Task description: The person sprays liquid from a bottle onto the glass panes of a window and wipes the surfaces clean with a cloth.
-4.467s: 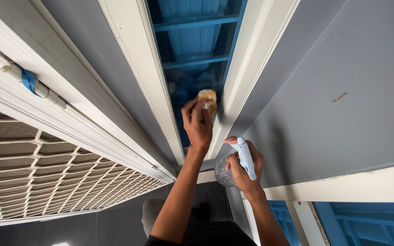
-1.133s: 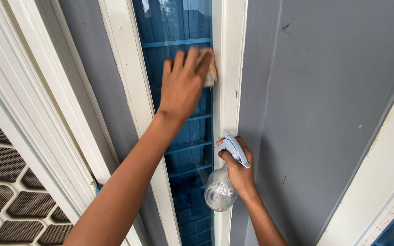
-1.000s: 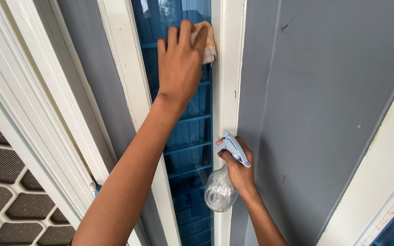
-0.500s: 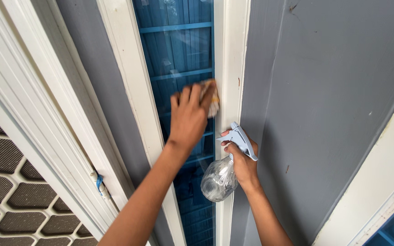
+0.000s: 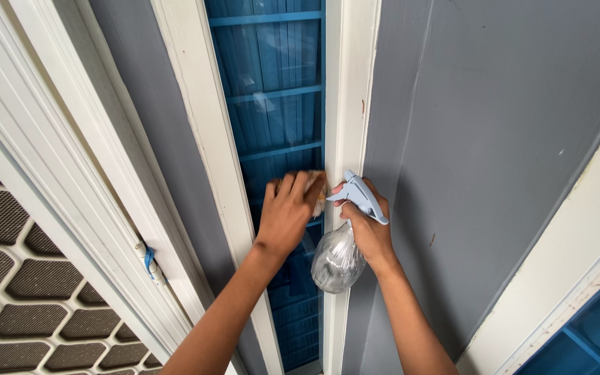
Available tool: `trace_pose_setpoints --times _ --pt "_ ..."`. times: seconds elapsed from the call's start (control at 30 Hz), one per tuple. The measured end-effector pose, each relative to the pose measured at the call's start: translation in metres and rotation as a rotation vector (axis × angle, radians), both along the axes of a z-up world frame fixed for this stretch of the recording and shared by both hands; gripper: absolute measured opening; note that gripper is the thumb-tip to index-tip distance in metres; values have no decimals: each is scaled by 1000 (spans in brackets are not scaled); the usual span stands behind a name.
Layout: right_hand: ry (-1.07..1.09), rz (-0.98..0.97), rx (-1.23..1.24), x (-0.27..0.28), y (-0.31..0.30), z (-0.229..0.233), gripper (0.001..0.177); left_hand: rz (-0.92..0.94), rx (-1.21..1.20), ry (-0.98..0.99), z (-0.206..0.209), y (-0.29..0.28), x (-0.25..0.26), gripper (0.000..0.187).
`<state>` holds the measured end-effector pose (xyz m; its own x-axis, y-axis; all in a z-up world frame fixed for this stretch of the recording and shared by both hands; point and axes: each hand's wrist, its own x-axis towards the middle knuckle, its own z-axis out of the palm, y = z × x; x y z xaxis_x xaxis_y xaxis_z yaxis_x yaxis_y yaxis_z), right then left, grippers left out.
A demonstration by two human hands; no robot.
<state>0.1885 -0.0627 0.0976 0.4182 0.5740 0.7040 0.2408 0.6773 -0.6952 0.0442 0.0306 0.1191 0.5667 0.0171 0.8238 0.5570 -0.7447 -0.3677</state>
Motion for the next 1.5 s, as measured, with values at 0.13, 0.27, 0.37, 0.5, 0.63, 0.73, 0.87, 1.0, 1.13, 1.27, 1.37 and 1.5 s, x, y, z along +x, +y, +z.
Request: trace_pose_setpoints --times 0.13,0.27,0.37,0.5,0.63,0.73,0.87,1.0,1.13,1.27,1.37,1.5 --pt "24 -12 -5 -3 0 0 26 33 47 -61 48 -2 4 55" --pt "29 -33 -20 -4 0 2 26 15 98 -173 101 -3 13 58" --pt "14 -51 -34 -5 1 0 30 -27 73 -229 119 -3 17 61" --pt "-13 -21 17 1 2 -4 31 -76 49 -239 109 -1 19 64" --pt "-9 -10 15 5 0 -7 30 -75 -90 -174 66 -4 17 77" --pt "-22 -6 11 5 0 -4 32 -89 -181 -164 25 -6 16 75" --pt "-73 -7 9 7 -4 -5 32 -87 -304 -127 -32 -4 16 78" --pt "-66 -7 -29 11 -3 -5 29 -55 -385 -101 -82 0 17 78" --pt "-100 1 -12 10 1 -5 30 -41 -377 -106 -111 9 16 71" --pt "-103 -4 -26 9 0 -6 34 -58 -385 -122 -100 10 13 79" --pt "-120 -10 -35 8 -1 -5 31 -63 -347 -179 -60 9 12 86" --pt "-125 -22 -27 9 1 -7 35 -116 -286 -283 2 6 13 91"
